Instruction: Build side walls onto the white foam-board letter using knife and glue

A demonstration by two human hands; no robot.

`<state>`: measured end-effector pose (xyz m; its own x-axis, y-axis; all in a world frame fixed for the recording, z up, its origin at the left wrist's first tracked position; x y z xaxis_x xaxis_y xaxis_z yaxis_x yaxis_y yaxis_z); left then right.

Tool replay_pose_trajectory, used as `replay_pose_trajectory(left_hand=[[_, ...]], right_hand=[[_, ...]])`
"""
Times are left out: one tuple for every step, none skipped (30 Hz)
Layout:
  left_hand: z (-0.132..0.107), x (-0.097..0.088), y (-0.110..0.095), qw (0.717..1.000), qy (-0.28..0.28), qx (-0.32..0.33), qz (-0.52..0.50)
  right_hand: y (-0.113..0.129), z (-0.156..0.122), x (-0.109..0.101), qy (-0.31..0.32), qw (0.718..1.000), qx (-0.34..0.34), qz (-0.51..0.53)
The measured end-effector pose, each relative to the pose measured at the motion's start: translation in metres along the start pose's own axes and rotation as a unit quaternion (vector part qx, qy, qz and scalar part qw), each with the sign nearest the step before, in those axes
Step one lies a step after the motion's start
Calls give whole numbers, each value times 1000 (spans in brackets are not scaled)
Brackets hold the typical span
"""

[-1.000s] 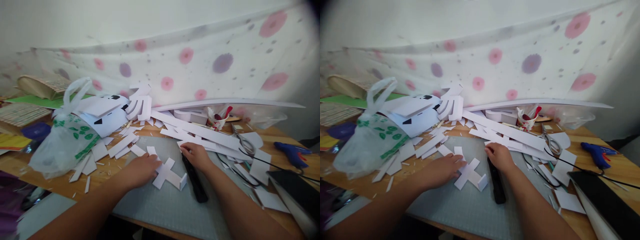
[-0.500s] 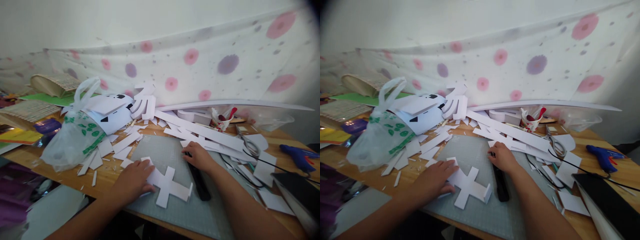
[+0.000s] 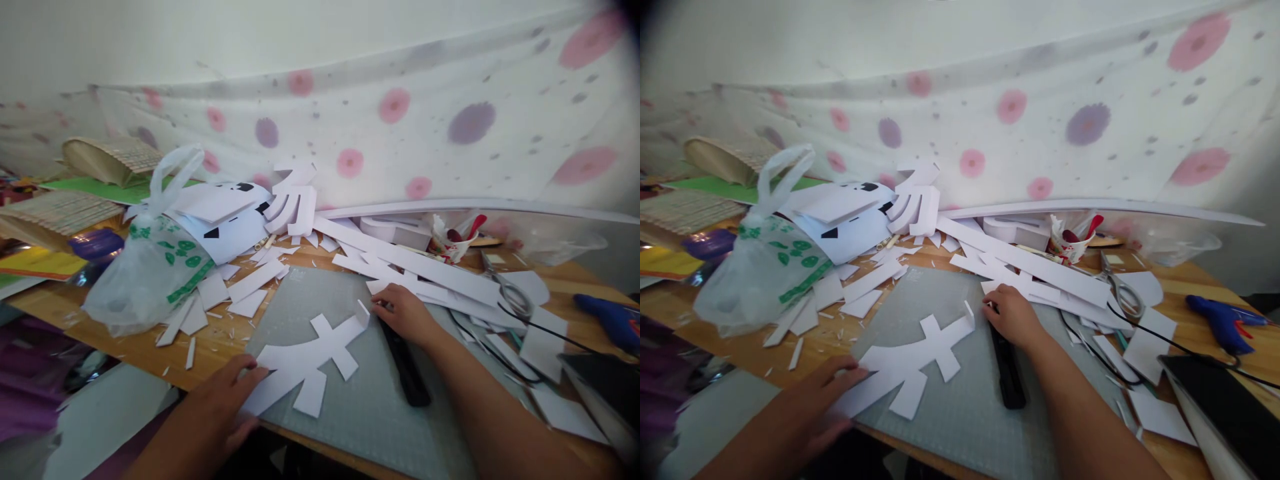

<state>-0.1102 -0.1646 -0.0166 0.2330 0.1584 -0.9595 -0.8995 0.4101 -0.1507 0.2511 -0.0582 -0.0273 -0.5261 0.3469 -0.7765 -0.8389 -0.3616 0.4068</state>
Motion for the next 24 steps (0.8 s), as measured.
replay_pose_trajectory(left_hand=[[-5, 3, -2, 1000, -15, 3, -5], [-10, 5, -5, 1000, -26, 5, -10], [-13, 7, -10, 999, -33, 8, -15], [-14, 7, -16, 999, -38, 9, -19], [-14, 6, -23, 999, -40, 10, -23], [-12, 5, -31, 999, -39, 7, -24], [-9, 4, -40, 999, -31, 2, -25], [-4, 2, -48, 1000, -18, -7, -23], [0, 1, -55, 1000, 5, -15, -22], [6, -1, -63, 999, 25, -20, -25], [11, -2, -69, 999, 40, -22, -30], [16, -2, -75, 998, 53, -22, -37], [20, -3, -80, 997, 62, -14, -45], [24, -2, -83, 996, 69, -5, -52], [28, -2, -86, 995, 75, 6, -59], [30, -1, -88, 995, 79, 16, -65], [33, 1, -89, 994, 85, 22, -72], [35, 3, -90, 992, 89, 25, -80], [37, 5, -90, 992, 92, 26, -88], [39, 7, -90, 991, 93, 28, -97], [40, 9, -91, 989, 93, 34, -107], [41, 11, -91, 988, 89, 41, -117], [42, 14, -92, 987, 82, 53, -128], [42, 15, -92, 985, 73, 69, -140]], right_hand=[[1, 0, -1, -13, 1000, 7, 0], [1, 0, -3, -26, 1000, 15, -1], [2, 1, -4, -39, 999, 21, -2], [3, 1, -6, -51, 998, 27, -3], [4, 1, -7, -61, 998, 30, -3], [6, 1, -8, -70, 997, 31, -2], [8, 1, -9, -77, 997, 31, -2], [10, 1, -10, -82, 996, 29, -1], [15, 0, -10, -85, 996, 24, 1], [21, -1, -10, -85, 996, 13, 3], [28, -2, -10, -79, 997, -2, 8], [38, -5, -9, -65, 998, -22, 17], [49, -8, -8, -41, 998, -46, 28], [61, -11, -6, -7, 997, -71, 41], [73, -15, -5, 35, 993, -94, 55], [85, -20, -4, 73, 989, -112, 62], [95, -24, -3, 106, 985, -123, 65], [103, -27, -2, 128, 981, -132, 62], [108, -30, -2, 144, 979, -135, 58], [112, -32, -1, 155, 977, -136, 52], [113, -33, 0, 161, 977, -135, 46], [112, -33, 1, 165, 977, -132, 40], [111, -33, 1, 166, 977, -127, 34], [108, -32, 2, 166, 978, -121, 28]])
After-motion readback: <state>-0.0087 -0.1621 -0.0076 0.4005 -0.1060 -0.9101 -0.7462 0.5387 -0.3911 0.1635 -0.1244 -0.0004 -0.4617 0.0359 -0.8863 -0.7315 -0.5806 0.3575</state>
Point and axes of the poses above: each hand's wrist, its own z-axis towards the middle knuckle, its own x-axis out of the palm, y = z × x, the point moved 2 cm from there along z, towards the middle knuckle, and after that the axes turned 13 degrees about -y, right-handed, at the moved point
